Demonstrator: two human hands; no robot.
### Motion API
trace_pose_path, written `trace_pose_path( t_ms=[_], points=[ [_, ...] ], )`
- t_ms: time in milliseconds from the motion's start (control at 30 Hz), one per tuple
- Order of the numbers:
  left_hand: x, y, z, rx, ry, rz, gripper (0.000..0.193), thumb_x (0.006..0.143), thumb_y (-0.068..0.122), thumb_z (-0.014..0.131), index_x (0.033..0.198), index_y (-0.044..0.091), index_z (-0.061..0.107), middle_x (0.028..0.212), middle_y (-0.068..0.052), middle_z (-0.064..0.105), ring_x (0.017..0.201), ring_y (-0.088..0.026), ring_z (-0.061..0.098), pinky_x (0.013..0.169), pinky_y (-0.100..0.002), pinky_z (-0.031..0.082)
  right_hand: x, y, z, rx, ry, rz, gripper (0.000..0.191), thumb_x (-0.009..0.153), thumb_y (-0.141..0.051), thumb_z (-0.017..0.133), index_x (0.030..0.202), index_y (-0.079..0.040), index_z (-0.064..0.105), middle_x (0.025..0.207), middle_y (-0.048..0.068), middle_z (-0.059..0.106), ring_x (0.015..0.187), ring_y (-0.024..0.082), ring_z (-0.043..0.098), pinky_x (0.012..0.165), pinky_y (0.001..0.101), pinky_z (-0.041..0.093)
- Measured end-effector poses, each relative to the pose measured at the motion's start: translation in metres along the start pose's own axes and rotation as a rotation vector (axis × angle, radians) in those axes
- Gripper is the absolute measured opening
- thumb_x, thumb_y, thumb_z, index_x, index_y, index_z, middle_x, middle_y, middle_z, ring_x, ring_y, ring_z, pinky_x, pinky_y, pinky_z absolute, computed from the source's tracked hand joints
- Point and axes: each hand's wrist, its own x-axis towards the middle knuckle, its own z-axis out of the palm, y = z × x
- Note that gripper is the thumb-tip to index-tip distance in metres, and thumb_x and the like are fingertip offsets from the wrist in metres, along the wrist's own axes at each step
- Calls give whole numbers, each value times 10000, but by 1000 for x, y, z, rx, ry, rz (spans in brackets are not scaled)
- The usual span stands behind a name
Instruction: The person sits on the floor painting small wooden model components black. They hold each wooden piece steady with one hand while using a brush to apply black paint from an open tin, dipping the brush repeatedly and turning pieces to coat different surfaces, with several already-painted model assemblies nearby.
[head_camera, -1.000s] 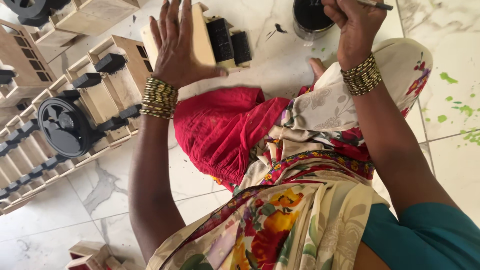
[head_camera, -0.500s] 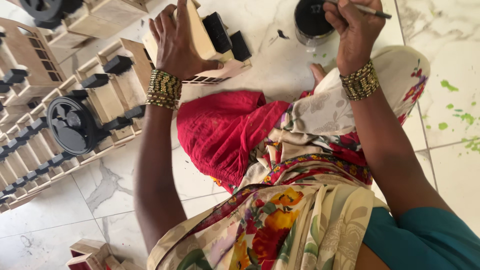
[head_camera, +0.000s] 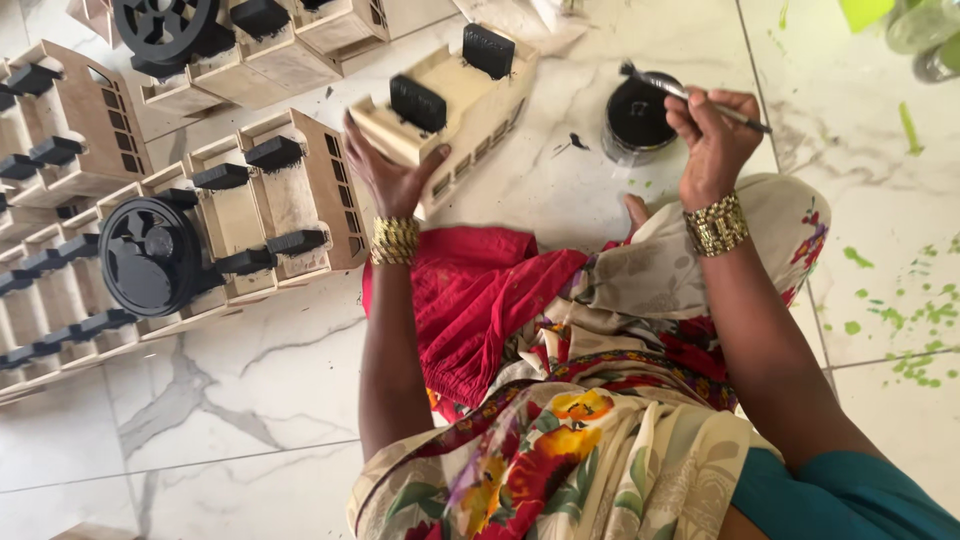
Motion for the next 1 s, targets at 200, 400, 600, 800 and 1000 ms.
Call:
trace_pose_path(
  t_ms=[200,400,600,800,1000],
  points=[
    [-47,-21,-8,-110,-86,40,1580,590,651,996,1650,48,-9,1657,-314,193,1539,-475,246,1266,-598,303,-26,-8,4,-54,-43,25,272,966,44,772,1096,-38,547,1083,202,757,897,306,795,769,353,689],
    [-72,-46,-5,-223,-139,4,1648,505,534,1041,1629,-1,-38,1699,-307,89,1590,-436,148,1303,-490,230,-62,-17,32,-127,-122,34,280,990,45,746,1147,-44,532,1119,199,749,938,299,788,804,352,687],
    [-71,-69,-17,-377,-257,-123,1630,530,431,1061,1636,-14,-50,1723,-291,87,1615,-390,165,1317,-436,237,-63,-26,76,-280,-297,-81,271,1051,25,720,1190,-51,500,1147,199,737,984,253,778,830,325,674],
    [-65,-77,-11,-467,-247,-125,1631,513,396,1064,1642,3,-46,1719,-257,126,1601,-362,191,1312,-434,246,-29,11,127,-458,-597,-265,229,1101,56,698,1197,-37,512,1194,187,731,977,184,739,857,282,658],
    [-62,-82,-10,-540,-247,-107,1627,523,358,1066,1645,18,-63,1731,-247,113,1608,-358,187,1316,-439,238,3,60,174,-852,-795,-631,160,1084,87,680,1143,-6,564,1195,184,738,1083,201,752,895,286,647]
  ],
)
